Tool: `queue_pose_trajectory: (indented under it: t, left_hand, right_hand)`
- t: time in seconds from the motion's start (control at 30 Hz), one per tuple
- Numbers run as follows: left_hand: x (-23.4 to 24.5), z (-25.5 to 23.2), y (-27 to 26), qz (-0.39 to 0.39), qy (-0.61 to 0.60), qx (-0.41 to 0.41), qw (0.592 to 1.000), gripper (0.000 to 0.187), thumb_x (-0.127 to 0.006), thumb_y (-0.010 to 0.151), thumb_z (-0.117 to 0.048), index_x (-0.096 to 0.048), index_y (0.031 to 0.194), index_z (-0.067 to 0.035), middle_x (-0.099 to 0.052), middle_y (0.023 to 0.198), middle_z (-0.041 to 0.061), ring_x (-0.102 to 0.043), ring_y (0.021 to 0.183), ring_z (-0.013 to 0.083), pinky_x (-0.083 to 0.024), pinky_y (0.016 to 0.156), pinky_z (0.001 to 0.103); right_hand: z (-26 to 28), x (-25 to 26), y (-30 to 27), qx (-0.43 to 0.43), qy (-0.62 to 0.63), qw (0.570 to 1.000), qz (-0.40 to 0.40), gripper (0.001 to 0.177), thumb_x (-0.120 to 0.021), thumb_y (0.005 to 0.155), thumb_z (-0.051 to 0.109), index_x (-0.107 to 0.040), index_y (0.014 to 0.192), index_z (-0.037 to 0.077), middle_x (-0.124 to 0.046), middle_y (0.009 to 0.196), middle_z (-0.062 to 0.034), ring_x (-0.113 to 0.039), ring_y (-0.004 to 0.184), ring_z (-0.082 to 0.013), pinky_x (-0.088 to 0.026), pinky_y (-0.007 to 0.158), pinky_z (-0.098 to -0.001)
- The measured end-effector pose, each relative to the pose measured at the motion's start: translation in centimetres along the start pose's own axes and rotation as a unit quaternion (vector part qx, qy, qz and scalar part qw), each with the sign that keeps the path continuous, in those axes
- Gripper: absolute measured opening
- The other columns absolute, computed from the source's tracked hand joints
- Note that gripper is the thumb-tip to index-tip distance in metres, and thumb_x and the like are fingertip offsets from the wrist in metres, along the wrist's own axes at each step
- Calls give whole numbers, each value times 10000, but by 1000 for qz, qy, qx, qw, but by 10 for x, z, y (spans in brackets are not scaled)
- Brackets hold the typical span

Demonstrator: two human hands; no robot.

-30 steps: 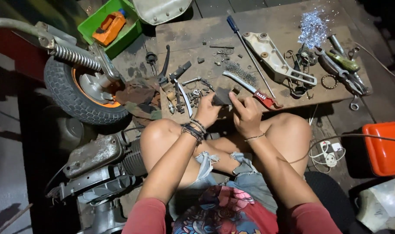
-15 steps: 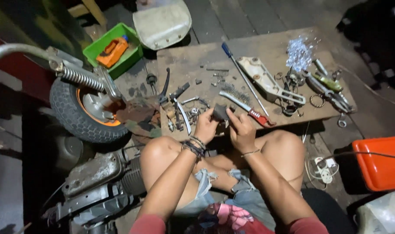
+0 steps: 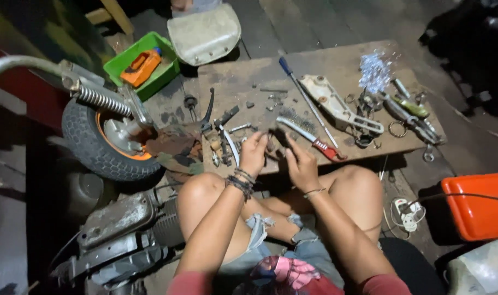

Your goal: The person sits on the floor and uses a wire brush to scrub a small metal part held in their left hand. They repeatedly brush the surface of the part and occasionally turn it over to clean different sides. Various tools and mechanical components are scattered on the wooden table in front of them.

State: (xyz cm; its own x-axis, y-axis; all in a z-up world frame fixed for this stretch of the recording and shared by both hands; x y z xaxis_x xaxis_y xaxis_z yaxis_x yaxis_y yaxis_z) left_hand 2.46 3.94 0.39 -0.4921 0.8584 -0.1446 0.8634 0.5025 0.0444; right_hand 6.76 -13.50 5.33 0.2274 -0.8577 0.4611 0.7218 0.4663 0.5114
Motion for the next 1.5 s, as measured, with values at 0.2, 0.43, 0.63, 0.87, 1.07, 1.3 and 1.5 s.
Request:
queue_pose_trajectory:
  t: [0.2,0.43,0.63,0.87,1.07,1.3,1.5]
  left_hand:
    - [-8,10,0,9,-3,-41,999,286,-592,1041,-121,-649,1240,76,-721,990,173,-626,923,158,-556,853,386]
    - [3,-51,1,31,-92,-73,993,368,-411,1100,-111,-554,1433,-51,-639,744,62,-595,670,101,-482,602,197]
    - [-2,-10,1,46,-71,-52,995,319,-435,1090,-92,-594,1359,-25,-694,955,54,-599,732,76,-522,676,214]
    - [-5,-20,-3,85,-40,-44,995,380,-447,1085,-72,-505,1456,-11,-700,995,111,-630,895,138,-548,869,313]
    - [-11,-22,-5,73,-93,23,993,317,-499,1060,-100,-559,1367,-49,-747,935,132,-708,846,161,-605,729,280]
    - [-13,-7,-9,32,-15,-9,999,139,-668,980,-114,-662,1112,-69,-712,901,83,-674,801,141,-600,721,290]
    - [-19,-32,-14,27,50,-35,998,285,-719,951,-119,-699,1235,-94,-714,1070,96,-671,1017,178,-571,911,359]
  right_hand:
    - [14,-2,9,-48,56,997,24,382,-577,1021,100,-637,1387,7,-709,1221,-235,-655,1149,-390,-536,936,-486]
    - [-1,13,12,-28,23,999,30,387,-566,1007,66,-642,1380,1,-702,1240,-238,-651,1160,-393,-528,967,-481]
    - [15,9,13,8,25,1000,4,381,-586,999,58,-643,1368,-18,-693,1249,-262,-656,1156,-415,-533,952,-491]
    - [25,8,18,-13,-66,997,25,407,-592,1000,117,-626,1401,55,-737,1128,-236,-698,1017,-429,-560,848,-505]
    - [-3,11,-5,-125,-1,992,-17,207,-680,988,193,-729,1160,90,-732,871,-133,-690,848,-302,-536,762,-412]
    - [-14,-21,-7,-341,230,910,-54,182,-745,985,252,-691,916,92,-605,661,32,-516,576,-74,-444,492,-228]
    - [-6,-32,-2,-404,404,819,-56,228,-626,1038,216,-547,848,118,-390,497,59,-413,345,-47,-288,306,-179]
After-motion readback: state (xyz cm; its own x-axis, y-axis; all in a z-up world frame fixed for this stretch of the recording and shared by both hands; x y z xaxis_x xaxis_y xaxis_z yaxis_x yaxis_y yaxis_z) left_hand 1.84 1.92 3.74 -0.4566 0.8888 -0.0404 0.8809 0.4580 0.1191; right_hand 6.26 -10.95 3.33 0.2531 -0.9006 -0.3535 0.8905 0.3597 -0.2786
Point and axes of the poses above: each hand's wrist, its own y-axis towards the middle knuckle, its own x-axis out of the back of the hand, z = x × y, the point moved 4 cm from there along y, towards the middle knuckle
